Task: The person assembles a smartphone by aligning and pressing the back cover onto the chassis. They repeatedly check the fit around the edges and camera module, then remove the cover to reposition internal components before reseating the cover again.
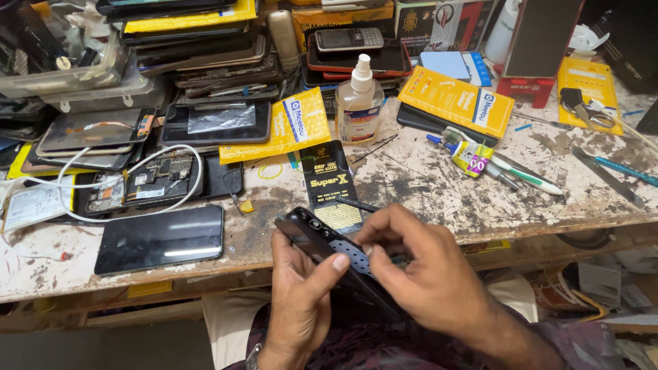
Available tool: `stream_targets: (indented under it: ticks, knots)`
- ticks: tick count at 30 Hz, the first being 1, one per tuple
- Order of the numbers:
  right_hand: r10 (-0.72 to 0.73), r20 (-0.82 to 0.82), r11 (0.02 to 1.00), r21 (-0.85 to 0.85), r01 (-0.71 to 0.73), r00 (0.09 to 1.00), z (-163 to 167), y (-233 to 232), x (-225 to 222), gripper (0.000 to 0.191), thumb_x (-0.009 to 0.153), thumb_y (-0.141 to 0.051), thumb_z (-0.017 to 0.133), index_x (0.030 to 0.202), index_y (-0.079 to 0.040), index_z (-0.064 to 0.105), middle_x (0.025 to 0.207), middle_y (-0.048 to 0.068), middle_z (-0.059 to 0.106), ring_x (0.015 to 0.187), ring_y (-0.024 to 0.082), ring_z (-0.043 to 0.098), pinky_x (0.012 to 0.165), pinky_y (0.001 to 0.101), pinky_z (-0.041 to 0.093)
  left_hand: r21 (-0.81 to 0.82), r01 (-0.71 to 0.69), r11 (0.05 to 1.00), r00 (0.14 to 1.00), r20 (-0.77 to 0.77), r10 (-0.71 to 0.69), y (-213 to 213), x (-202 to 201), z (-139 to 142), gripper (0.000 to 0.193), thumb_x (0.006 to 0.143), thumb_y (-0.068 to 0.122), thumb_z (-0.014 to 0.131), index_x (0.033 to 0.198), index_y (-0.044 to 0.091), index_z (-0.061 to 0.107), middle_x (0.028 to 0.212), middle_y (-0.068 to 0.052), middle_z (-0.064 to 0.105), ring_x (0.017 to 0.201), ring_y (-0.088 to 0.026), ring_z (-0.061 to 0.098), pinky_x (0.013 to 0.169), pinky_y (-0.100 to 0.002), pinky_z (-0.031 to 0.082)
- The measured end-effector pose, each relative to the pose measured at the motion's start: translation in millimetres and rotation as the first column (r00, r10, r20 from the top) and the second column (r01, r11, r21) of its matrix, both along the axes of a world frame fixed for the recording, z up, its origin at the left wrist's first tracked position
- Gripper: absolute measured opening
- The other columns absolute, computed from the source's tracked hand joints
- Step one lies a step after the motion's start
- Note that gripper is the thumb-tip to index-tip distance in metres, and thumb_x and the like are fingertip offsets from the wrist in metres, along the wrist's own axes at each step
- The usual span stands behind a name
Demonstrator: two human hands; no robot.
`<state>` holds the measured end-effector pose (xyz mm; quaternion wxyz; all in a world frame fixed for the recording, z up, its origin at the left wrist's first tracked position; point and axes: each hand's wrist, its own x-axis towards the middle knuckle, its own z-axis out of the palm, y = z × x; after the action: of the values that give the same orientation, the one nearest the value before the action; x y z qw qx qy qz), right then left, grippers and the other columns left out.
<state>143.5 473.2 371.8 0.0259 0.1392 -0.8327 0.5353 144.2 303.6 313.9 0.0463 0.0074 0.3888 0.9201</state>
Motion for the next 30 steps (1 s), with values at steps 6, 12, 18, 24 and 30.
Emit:
stream_targets:
  ticks: [6,12,18,24,30]
  knots:
    - [0.016,0.000,0.999,-0.051,-0.016,1.000,-9,-3,-11,0.028,0.089,-0.002,0.061,0.117,-0.004,0.069,0.097,0.007,0.080,0.091,0.015,0.080,0.080,0.0297,0.063,-0.100,-0.062,0.993,0.995,0.073,0.069,6,-2,5,0.057,0.082,-0.006,0.072,0.128,0.006,0.041,0.115,-0.012,0.065,0.104,-0.018,0.065,0.094,-0.035,0.053]
    - [0.045,-0.153,0.998,0.048,-0.038,0.987,-10,7,-12,0.033,0.088,0.000,0.063,0.118,-0.008,0.074,0.100,0.008,0.078,0.092,0.019,0.078,0.080,0.0314,0.060,-0.151,-0.097,0.984,0.991,0.073,0.109,17,-1,3,0.058,0.081,-0.006,0.073,0.128,0.006,0.041,0.114,-0.011,0.064,0.102,-0.017,0.065,0.090,-0.034,0.054]
    - [0.106,-0.178,0.992,0.081,-0.093,0.978,-7,22,-10,0.039,0.087,0.000,0.061,0.122,-0.009,0.073,0.101,0.011,0.078,0.091,0.022,0.078,0.080,0.0326,0.059,-0.136,-0.104,0.985,0.989,0.091,0.117,29,-1,3,0.058,0.081,-0.005,0.071,0.129,0.006,0.041,0.116,-0.011,0.064,0.104,-0.017,0.066,0.091,-0.035,0.055]
    - [0.178,-0.175,0.982,0.090,-0.164,0.968,-5,35,-5,0.049,0.085,0.004,0.056,0.130,-0.009,0.070,0.106,0.013,0.078,0.095,0.024,0.078,0.086,0.0331,0.059,-0.136,-0.106,0.985,0.989,0.085,0.118,35,3,4,0.057,0.082,-0.004,0.071,0.130,0.006,0.041,0.118,-0.011,0.064,0.107,-0.018,0.065,0.093,-0.035,0.054]
    - [0.142,-0.117,0.989,0.048,-0.138,0.983,-4,41,0,0.037,0.088,-0.004,0.067,0.123,-0.010,0.073,0.102,0.011,0.079,0.088,0.021,0.080,0.074,0.0293,0.063,-0.141,-0.101,0.985,0.991,0.071,0.112,43,10,2,0.057,0.082,-0.004,0.072,0.129,0.005,0.041,0.117,-0.012,0.064,0.106,-0.018,0.065,0.093,-0.036,0.054]
